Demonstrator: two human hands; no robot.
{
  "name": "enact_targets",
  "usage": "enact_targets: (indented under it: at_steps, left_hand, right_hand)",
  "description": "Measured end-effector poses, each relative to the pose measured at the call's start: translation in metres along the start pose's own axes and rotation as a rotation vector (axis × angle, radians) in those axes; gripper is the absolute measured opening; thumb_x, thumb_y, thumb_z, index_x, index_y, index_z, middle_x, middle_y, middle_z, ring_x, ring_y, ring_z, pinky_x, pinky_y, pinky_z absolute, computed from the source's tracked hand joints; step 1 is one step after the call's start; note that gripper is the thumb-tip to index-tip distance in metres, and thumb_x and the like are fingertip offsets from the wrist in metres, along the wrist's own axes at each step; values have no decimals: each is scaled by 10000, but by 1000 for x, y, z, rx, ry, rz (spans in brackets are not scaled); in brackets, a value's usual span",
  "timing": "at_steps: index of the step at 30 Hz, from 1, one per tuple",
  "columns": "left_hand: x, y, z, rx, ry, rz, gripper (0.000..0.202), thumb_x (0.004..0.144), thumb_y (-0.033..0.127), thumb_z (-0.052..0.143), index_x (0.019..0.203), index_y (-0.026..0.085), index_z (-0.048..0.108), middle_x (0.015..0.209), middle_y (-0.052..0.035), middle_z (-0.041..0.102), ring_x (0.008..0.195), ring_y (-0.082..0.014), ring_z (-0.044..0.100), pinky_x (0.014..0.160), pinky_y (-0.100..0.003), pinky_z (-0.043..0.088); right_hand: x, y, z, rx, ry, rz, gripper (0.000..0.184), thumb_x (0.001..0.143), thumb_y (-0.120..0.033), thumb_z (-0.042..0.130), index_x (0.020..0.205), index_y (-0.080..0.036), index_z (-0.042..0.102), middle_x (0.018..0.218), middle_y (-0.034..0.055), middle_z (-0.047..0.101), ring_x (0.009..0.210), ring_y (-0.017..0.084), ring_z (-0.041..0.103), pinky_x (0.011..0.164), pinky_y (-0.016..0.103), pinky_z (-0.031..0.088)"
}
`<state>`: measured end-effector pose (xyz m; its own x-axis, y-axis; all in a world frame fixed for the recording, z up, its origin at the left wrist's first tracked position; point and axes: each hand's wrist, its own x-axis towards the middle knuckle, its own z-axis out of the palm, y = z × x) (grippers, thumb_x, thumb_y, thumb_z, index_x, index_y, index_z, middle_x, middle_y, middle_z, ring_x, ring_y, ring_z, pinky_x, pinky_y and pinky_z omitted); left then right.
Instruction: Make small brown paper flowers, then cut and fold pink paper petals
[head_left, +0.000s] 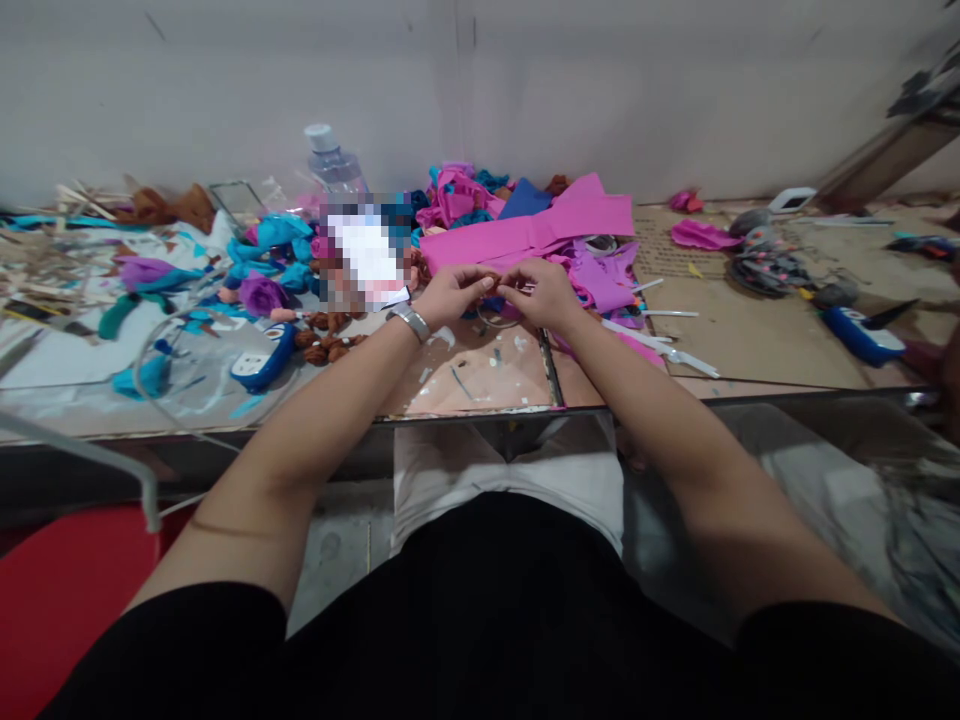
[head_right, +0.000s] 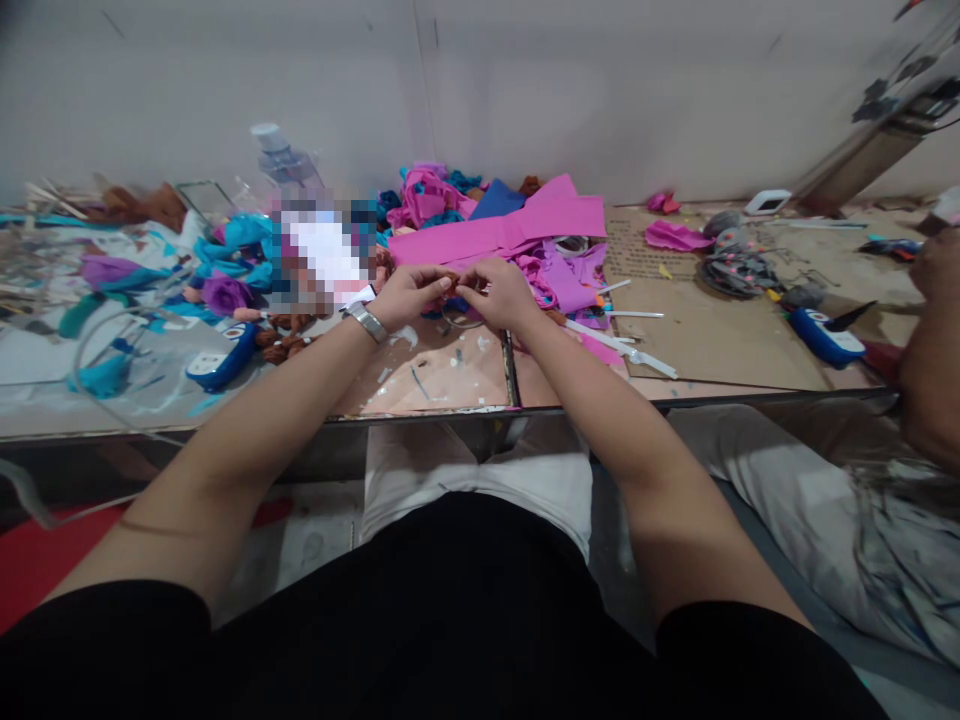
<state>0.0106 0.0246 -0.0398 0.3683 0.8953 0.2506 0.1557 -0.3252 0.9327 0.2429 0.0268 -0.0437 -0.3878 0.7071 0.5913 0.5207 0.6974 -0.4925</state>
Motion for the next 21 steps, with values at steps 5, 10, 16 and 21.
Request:
enact_targets:
  at_steps: [5, 10, 16, 21]
  left_hand:
    - [-1, 2, 0, -12, -6, 3, 551, 851, 650, 904, 1105, 164, 852, 904, -62, 813, 735, -148, 637, 716, -284, 537]
    - [-1, 4, 1, -13, -4, -4, 487, 893, 603, 892, 1087, 157, 857, 897, -58, 812, 745, -151, 642, 729, -285, 541]
    - [-1, 0, -1, 42, -46, 39, 501, 942, 624, 839, 1109, 153, 872, 899, -57, 802, 753, -154, 633, 734, -289, 524]
    - [0, -4, -2, 94, -73, 110, 669, 926, 785, 786, 1170, 169, 881, 1014, -78, 838, 841, -178, 672, 779, -301, 530]
  right_hand:
    - [0, -2, -2, -8, 5, -13, 204, 959, -422, 765, 920, -228, 812, 930, 88, 822, 835, 275, 688, 861, 443, 559]
    - [0, -3, -2, -23, 10, -11, 166, 960, -382, 782, 902, -227, 797, 927, 82, 812, 862, 273, 686, 882, 440, 557]
    - [0, -3, -3, -14, 3, -7, 146, 955, -364, 814, 925, -221, 807, 938, 78, 807, 860, 264, 678, 876, 430, 553]
    - [-1, 0, -2, 6, 25, -20, 282, 987, -497, 808, 943, -219, 794, 942, 92, 806, 846, 268, 686, 857, 436, 561]
